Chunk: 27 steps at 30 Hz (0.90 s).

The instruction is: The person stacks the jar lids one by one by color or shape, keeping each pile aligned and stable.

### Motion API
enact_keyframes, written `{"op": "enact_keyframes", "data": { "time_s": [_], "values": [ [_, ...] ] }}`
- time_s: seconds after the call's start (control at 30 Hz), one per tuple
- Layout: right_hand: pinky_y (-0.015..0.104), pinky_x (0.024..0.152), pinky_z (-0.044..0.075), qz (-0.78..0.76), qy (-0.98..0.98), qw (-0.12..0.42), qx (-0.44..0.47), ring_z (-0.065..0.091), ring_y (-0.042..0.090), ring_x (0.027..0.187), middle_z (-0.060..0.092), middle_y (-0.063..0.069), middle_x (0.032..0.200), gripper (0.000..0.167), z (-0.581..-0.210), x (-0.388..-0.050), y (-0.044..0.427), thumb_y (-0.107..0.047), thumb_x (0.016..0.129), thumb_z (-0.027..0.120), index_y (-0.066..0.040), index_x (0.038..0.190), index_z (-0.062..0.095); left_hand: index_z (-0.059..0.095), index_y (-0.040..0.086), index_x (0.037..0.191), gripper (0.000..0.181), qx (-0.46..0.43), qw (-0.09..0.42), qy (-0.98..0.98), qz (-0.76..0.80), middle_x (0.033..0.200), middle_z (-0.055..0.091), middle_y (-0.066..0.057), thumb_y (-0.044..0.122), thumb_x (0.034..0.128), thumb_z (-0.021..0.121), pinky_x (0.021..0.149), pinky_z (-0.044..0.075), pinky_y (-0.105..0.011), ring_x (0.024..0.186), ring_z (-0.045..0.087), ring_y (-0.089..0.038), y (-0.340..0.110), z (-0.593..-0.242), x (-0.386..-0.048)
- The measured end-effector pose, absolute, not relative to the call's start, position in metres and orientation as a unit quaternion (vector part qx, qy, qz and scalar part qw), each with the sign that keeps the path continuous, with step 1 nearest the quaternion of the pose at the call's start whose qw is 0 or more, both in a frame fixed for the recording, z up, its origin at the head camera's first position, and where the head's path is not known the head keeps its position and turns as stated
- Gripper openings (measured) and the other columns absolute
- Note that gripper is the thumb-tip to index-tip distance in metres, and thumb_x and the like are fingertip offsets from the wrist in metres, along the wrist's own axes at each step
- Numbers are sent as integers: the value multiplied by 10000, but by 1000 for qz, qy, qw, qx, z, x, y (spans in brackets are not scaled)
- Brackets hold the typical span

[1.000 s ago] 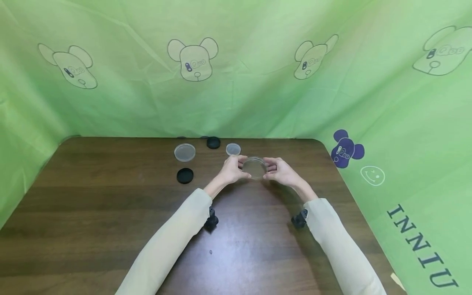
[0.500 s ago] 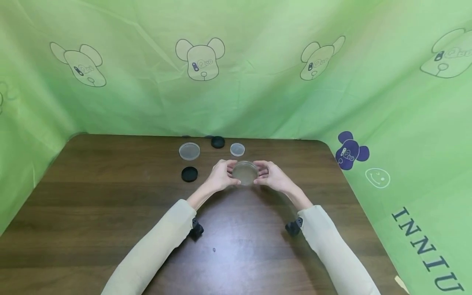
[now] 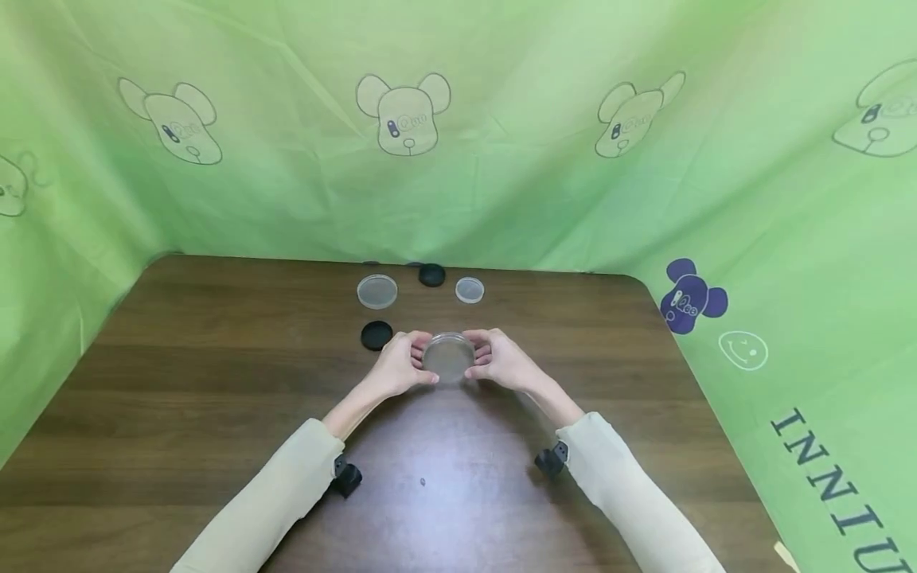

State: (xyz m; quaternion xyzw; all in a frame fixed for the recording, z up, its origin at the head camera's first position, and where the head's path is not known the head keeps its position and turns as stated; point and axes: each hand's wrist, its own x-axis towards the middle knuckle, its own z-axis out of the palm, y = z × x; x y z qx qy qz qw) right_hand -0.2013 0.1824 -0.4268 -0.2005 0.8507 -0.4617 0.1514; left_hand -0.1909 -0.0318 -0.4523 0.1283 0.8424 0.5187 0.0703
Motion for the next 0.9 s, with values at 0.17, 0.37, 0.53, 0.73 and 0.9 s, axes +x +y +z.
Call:
{"op": "enact_keyframes", "data": {
  "time_s": [0.17,0.37,0.53,0.73,0.9],
  "values": [
    [324,816,550,-446,864,145,-186,617,374,970,458,311,1179,644,-430,-192,170,120,734,740,158,1310,457,571,-71,1211,641,119,60,850,510,1074,540,-178,-68,633,848,778,544,-274,895,625,-261,-40,-454,-183],
    [278,778,553,-437,872,119,-187,626,323,931,448,248,1131,645,-438,-183,157,118,717,766,125,1289,470,577,-67,1212,647,120,46,870,476,1090,534,-170,-68,626,853,795,534,-293,908,595,-243,-48,-454,-176],
    [261,761,554,-441,871,115,-186,633,306,912,463,235,1123,638,-442,-179,151,116,713,773,114,1278,477,563,-67,1227,661,119,59,878,460,1096,526,-164,-66,633,855,800,532,-288,918,586,-236,-53,-451,-172],
    [269,770,554,-450,867,121,-178,634,322,927,466,252,1141,633,-442,-180,148,123,703,772,117,1268,487,557,-75,1219,659,117,71,880,456,1083,525,-165,-88,627,848,777,534,-247,917,589,-240,-55,-447,-173],
    [278,784,552,-456,866,127,-161,627,320,942,472,251,1144,627,-443,-180,146,129,704,769,111,1269,497,551,-77,1228,667,116,73,884,448,1091,527,-169,-91,630,847,748,534,-230,918,588,-240,-56,-448,-172]
  ]
}}
